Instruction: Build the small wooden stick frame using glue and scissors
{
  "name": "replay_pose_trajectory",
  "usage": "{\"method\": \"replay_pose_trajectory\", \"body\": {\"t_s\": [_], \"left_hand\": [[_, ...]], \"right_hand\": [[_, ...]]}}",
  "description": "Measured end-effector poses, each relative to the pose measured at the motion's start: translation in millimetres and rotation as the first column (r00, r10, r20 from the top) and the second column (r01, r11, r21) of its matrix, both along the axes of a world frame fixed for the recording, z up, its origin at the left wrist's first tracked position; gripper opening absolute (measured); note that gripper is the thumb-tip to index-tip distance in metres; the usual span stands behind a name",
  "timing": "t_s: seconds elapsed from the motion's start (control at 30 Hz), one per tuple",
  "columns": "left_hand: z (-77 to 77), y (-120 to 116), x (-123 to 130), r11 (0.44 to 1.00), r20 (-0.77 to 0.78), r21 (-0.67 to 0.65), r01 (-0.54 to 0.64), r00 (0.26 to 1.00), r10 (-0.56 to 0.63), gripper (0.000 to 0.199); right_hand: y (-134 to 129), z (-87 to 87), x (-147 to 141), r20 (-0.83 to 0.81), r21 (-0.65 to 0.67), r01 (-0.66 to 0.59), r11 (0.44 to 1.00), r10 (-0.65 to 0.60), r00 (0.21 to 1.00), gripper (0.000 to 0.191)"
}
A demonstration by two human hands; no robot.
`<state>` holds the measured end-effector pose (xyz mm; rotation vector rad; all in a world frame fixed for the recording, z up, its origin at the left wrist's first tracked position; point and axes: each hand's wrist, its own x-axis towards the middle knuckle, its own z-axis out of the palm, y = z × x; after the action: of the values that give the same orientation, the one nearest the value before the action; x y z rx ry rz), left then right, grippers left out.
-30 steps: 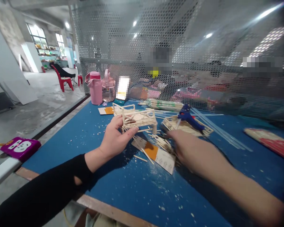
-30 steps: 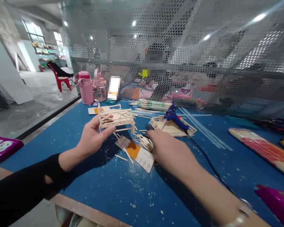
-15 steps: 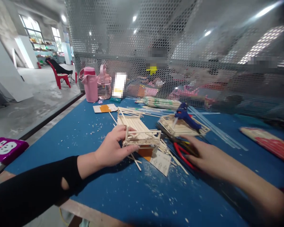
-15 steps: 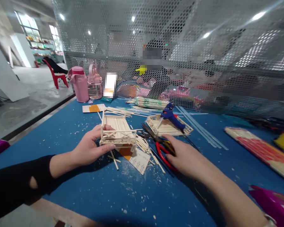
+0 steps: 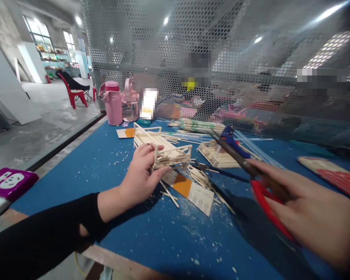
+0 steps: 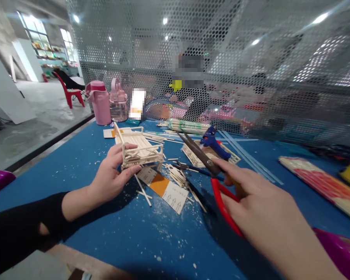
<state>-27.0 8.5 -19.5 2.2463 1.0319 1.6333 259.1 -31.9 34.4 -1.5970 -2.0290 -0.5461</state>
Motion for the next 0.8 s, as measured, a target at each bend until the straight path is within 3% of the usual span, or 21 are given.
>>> {"method": "replay_pose_trajectory", "body": {"t_s": [0.1,0.27,0.53,0.8], "left_hand": [[2.4,-0.6,-0.7,0.994,-0.042,0.063,-0.093,0.995,0.095,0.019],[8.4,-5.7,-0.2,0.976,-0.118,0.067,-0.208,0.97,0.214,0.013],[10.8,-9.9,-0.4,0.959,-0.228,0.089,-0.268,0.932,0.281,0.014],[9.0,-9.1,0.4,0.958,-0.255,0.151,-0.246,0.926,0.278,0.015]], "right_hand": [[-16.7,-3.0,-14.1,0.039,0.063,-0.094,0.994,0.091,0.995,0.04],[-33.7,-5.0,-49.9,0.125,0.045,-0.239,0.97,0.232,0.965,0.046],[-39.7,-9.7,-76.9,0.21,0.067,-0.155,0.986,0.138,0.968,0.05],[-46.3,-10.1,-69.3,0.28,0.017,-0.17,0.985,0.158,0.947,0.042]]}}
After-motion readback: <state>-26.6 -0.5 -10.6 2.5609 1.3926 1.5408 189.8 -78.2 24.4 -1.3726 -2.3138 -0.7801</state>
